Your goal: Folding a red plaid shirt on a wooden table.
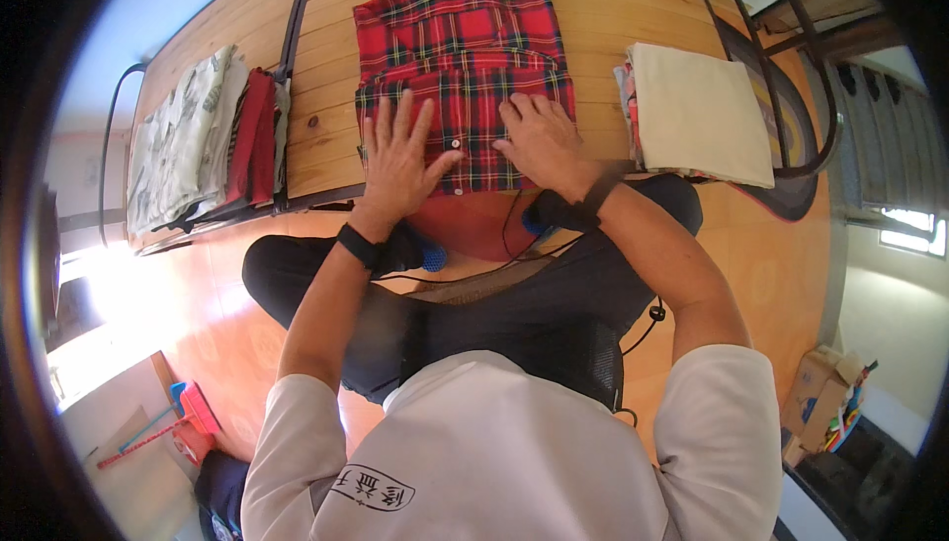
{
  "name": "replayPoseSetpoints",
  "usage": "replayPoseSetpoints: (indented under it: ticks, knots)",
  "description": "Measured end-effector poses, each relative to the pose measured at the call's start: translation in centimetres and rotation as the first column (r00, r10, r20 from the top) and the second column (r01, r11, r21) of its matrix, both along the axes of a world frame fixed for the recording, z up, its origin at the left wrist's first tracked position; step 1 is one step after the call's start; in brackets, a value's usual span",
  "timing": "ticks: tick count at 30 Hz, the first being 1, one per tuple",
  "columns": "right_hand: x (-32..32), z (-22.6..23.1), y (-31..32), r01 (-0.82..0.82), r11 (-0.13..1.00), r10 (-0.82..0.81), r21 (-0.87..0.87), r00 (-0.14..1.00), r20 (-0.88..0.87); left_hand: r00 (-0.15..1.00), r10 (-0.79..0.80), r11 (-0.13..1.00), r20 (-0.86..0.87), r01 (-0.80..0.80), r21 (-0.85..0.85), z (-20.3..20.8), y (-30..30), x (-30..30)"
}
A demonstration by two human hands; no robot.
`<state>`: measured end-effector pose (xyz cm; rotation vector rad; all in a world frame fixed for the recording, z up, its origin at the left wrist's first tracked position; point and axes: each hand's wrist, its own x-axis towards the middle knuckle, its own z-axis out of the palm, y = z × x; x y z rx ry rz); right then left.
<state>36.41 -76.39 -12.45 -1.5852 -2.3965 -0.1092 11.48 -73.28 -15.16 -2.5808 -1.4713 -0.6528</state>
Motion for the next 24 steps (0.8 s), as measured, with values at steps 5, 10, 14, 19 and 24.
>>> replayPoseSetpoints:
  ticks: [5, 10, 14, 19, 24]
  knots:
    - [1.8, -1.2, 0.7, 0.030, 0.997, -0.027, 0.068, 0.999, -0.037, 0.993, -0.098, 0.993, -0.071, 0.092, -0.078, -1.9, -1.3, 1.2]
    - [2.4, -1.2, 0.4, -0.025, 0.999, 0.025, 0.035, 1.000, 0.018, 0.991, -0.098, 0.988, -0.086, 0.087, -0.125, -2.4, -2.0, 1.0]
    - [1.6, -0.1, 0.0, 0.013, 1.000, -0.013, 0.003, 0.999, -0.041, 0.993, -0.098, 0.988, -0.072, 0.088, -0.123, -1.8, -1.9, 0.8]
    - [1.7, -0.8, -0.2, 0.014, 0.997, -0.017, 0.081, 0.999, 0.041, 0.994, -0.092, 0.989, -0.057, 0.084, -0.124, -1.0, -2.0, 0.7]
    - [1.4, -0.7, -0.3, 0.018, 0.998, -0.021, 0.068, 0.998, 0.052, 0.995, -0.088, 0.987, -0.043, 0.081, -0.140, -0.9, -2.2, 0.4]
